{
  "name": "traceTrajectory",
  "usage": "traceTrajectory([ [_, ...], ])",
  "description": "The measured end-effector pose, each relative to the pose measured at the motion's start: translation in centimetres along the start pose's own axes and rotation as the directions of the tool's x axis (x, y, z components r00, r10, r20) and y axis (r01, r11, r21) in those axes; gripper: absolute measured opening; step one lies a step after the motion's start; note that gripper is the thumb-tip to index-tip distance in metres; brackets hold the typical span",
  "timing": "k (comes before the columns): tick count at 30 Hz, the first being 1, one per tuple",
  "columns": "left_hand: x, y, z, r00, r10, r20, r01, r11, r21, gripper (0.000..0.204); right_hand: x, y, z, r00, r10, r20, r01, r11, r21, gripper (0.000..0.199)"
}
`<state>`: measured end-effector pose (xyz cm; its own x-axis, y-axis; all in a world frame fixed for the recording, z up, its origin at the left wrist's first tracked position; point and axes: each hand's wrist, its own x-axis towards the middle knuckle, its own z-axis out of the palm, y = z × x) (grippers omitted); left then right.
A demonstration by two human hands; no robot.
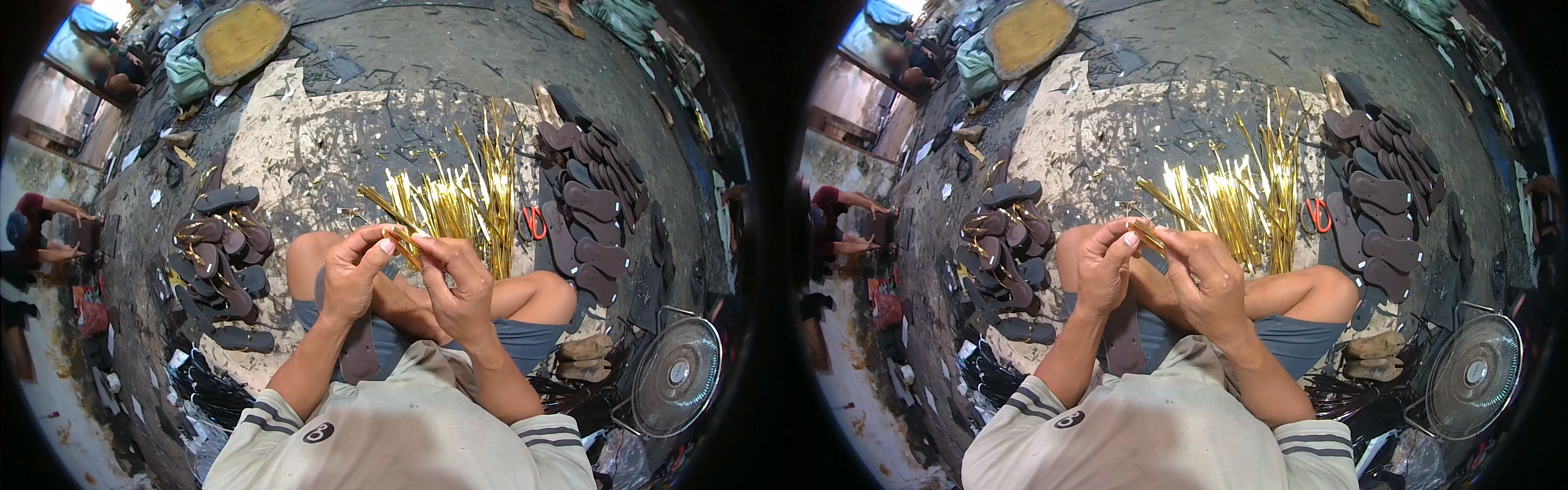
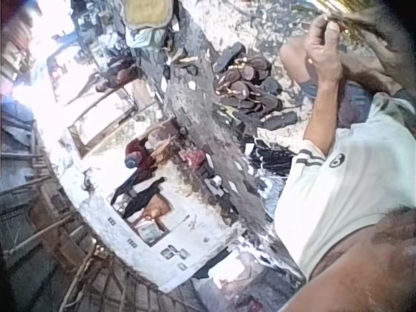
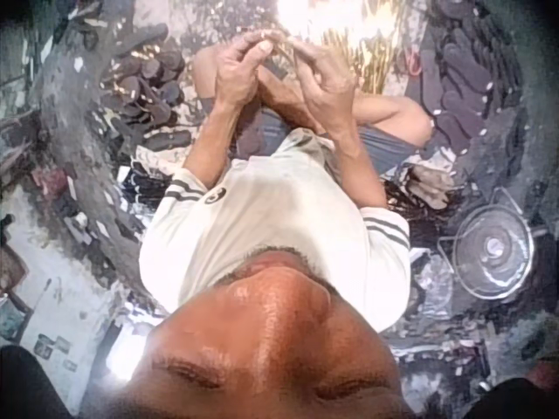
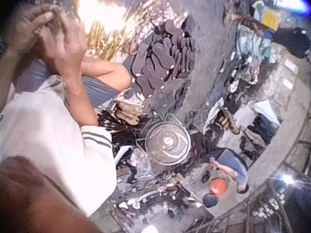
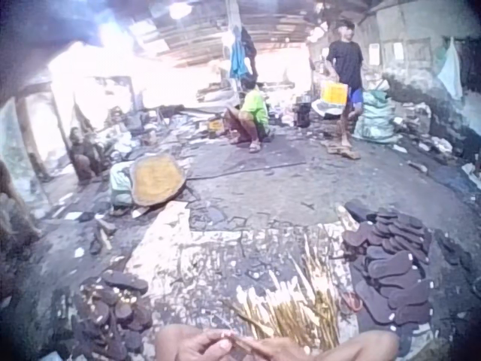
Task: The person sits on the floor and repeatedly picks up a dark brown sandal sole and a gold metallic strap. They insert the strap through the sole and secure it, then place the finished sandal aside. The process is repeated for multiple units.
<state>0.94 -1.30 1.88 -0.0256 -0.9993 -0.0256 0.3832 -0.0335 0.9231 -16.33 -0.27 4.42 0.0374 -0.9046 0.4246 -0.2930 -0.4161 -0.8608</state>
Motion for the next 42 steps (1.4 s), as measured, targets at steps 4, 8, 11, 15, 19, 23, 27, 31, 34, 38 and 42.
traceTrajectory([
  [4,-0.2,-0.2,0.1,1.000,-0.014,0.021,0.016,0.998,-0.067,0.025,-0.1,0.3,0.3,0.997,-0.083,0.002,0.083,0.994,-0.067,0.040],
  [8,-0.3,-0.3,0.6,1.000,-0.005,0.007,0.005,0.998,-0.066,0.027,-0.4,0.1,0.4,0.999,-0.011,0.031,0.012,0.999,-0.037,0.041],
  [11,-0.3,-0.4,0.6,1.000,-0.015,0.000,0.015,0.998,-0.059,0.027,-0.1,0.5,0.5,0.998,-0.045,0.050,0.048,0.998,-0.045,0.036],
  [15,-0.6,-0.6,0.6,1.000,-0.023,0.009,0.023,0.999,-0.049,0.027,-0.1,0.3,1.0,0.993,0.107,0.050,-0.112,0.989,0.095,0.025],
  [19,-0.4,2.4,-3.9,0.975,0.157,0.154,-0.219,0.623,0.751,0.042,-0.3,-0.8,-2.5,0.979,0.157,0.130,-0.195,0.912,0.362,0.019],
  [23,-3.7,1.9,-9.5,0.968,-0.009,0.251,-0.250,-0.139,0.958,0.074,1.2,-6.2,-8.5,0.874,-0.410,0.259,0.075,0.642,0.763,0.015],
  [27,-5.7,3.7,-6.2,0.980,-0.088,0.178,-0.171,0.081,0.982,0.062,2.4,-8.9,-7.4,0.849,-0.524,-0.066,0.331,0.431,0.839,0.006],
  [31,-8.4,3.6,-3.8,0.976,-0.208,-0.065,0.214,0.854,0.474,0.040,3.3,-9.7,-9.2,0.820,-0.560,0.119,0.212,0.492,0.845,0.006],
  [34,-8.1,3.8,-5.6,0.930,-0.348,-0.119,0.361,0.802,0.477,0.036,3.7,-9.7,-8.7,0.759,-0.635,0.145,0.249,0.488,0.837,0.007],
  [38,-3.0,4.7,-2.3,0.989,-0.131,-0.074,0.150,0.827,0.542,0.032,1.4,-7.3,-7.4,0.901,-0.301,0.311,-0.047,0.646,0.762,0.013],
  [42,-1.3,5.0,0.4,0.998,-0.005,0.060,-0.024,0.884,0.466,0.022,1.0,-2.9,-2.7,0.972,0.099,0.213,-0.109,0.994,0.032,0.016],
])
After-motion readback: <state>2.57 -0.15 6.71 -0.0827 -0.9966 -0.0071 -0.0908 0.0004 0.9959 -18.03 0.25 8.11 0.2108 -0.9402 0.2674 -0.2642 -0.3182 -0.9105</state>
